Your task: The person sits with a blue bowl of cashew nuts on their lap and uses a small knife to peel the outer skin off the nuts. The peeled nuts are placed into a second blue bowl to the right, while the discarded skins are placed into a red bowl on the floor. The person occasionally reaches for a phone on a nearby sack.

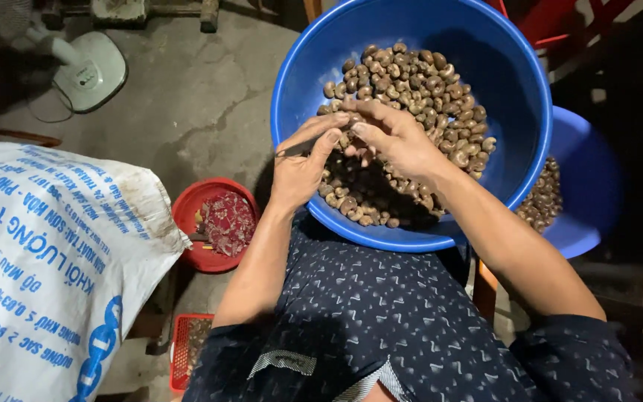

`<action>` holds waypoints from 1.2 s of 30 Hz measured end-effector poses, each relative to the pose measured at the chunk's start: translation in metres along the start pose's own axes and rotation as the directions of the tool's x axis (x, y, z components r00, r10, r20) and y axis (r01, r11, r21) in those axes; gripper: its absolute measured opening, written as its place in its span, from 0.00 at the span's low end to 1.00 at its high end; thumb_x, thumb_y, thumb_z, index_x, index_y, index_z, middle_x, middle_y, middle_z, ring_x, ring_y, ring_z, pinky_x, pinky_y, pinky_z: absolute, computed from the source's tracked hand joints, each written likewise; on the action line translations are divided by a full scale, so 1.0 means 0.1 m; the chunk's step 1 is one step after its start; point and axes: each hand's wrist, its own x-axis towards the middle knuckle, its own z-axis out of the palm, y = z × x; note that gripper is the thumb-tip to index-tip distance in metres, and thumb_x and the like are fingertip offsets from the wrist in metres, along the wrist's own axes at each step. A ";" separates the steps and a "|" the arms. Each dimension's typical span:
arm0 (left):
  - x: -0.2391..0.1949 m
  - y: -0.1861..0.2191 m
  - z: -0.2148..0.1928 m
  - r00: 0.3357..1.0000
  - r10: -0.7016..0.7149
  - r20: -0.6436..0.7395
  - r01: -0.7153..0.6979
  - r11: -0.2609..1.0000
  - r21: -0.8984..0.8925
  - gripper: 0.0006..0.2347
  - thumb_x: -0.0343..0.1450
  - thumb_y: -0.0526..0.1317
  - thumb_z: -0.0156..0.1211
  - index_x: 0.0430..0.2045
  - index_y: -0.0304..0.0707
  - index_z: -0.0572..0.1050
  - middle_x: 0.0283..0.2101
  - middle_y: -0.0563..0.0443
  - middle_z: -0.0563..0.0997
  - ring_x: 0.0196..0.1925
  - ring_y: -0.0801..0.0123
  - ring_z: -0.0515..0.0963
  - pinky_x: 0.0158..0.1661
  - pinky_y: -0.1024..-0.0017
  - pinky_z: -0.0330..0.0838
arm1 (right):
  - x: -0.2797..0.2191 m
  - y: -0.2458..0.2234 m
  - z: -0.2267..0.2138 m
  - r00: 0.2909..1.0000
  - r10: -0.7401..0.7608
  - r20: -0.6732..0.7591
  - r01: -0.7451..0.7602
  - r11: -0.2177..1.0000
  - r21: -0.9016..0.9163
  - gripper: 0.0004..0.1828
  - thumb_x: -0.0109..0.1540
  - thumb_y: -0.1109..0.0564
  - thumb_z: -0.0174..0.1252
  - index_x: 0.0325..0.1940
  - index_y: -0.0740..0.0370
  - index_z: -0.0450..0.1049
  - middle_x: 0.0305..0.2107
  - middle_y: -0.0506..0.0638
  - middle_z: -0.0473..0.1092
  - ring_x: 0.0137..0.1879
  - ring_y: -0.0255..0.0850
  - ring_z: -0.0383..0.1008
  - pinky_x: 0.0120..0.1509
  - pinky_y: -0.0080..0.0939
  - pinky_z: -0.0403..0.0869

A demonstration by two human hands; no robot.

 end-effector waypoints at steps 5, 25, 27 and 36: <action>-0.02 -0.08 -0.01 0.999 0.025 0.022 -0.025 1.000 0.010 0.08 0.79 0.38 0.59 0.47 0.38 0.82 0.50 0.40 0.84 0.58 0.52 0.81 0.59 0.53 0.74 | 0.01 0.00 -0.02 0.995 -0.081 -0.066 0.072 0.988 -0.137 0.23 0.67 0.63 0.62 0.66 0.68 0.70 0.52 0.60 0.74 0.47 0.40 0.77 0.38 0.37 0.83; -0.03 -0.04 -0.02 0.995 -0.008 0.097 0.006 1.000 0.025 0.08 0.79 0.39 0.60 0.46 0.37 0.82 0.53 0.38 0.82 0.60 0.47 0.80 0.60 0.49 0.72 | -0.08 -0.09 -0.05 0.977 -0.213 -0.026 0.176 0.866 -0.468 0.23 0.67 0.67 0.60 0.67 0.71 0.69 0.51 0.70 0.74 0.50 0.51 0.77 0.42 0.47 0.82; -0.02 -0.03 -0.03 0.994 -0.015 0.111 0.014 1.000 0.014 0.09 0.79 0.40 0.58 0.48 0.38 0.81 0.52 0.36 0.82 0.59 0.46 0.80 0.61 0.48 0.71 | -0.06 0.02 -0.13 0.964 -0.267 -0.003 0.221 0.803 -0.554 0.24 0.65 0.66 0.64 0.65 0.70 0.70 0.48 0.69 0.75 0.51 0.57 0.78 0.42 0.55 0.81; -0.02 -0.08 0.00 0.997 0.013 0.075 -0.015 0.999 0.033 0.08 0.78 0.39 0.60 0.46 0.38 0.83 0.49 0.40 0.84 0.58 0.51 0.81 0.60 0.55 0.73 | -0.08 -0.11 -0.02 0.942 -0.335 0.009 0.270 0.740 -0.616 0.23 0.62 0.65 0.69 0.61 0.68 0.74 0.42 0.66 0.77 0.48 0.58 0.80 0.45 0.57 0.79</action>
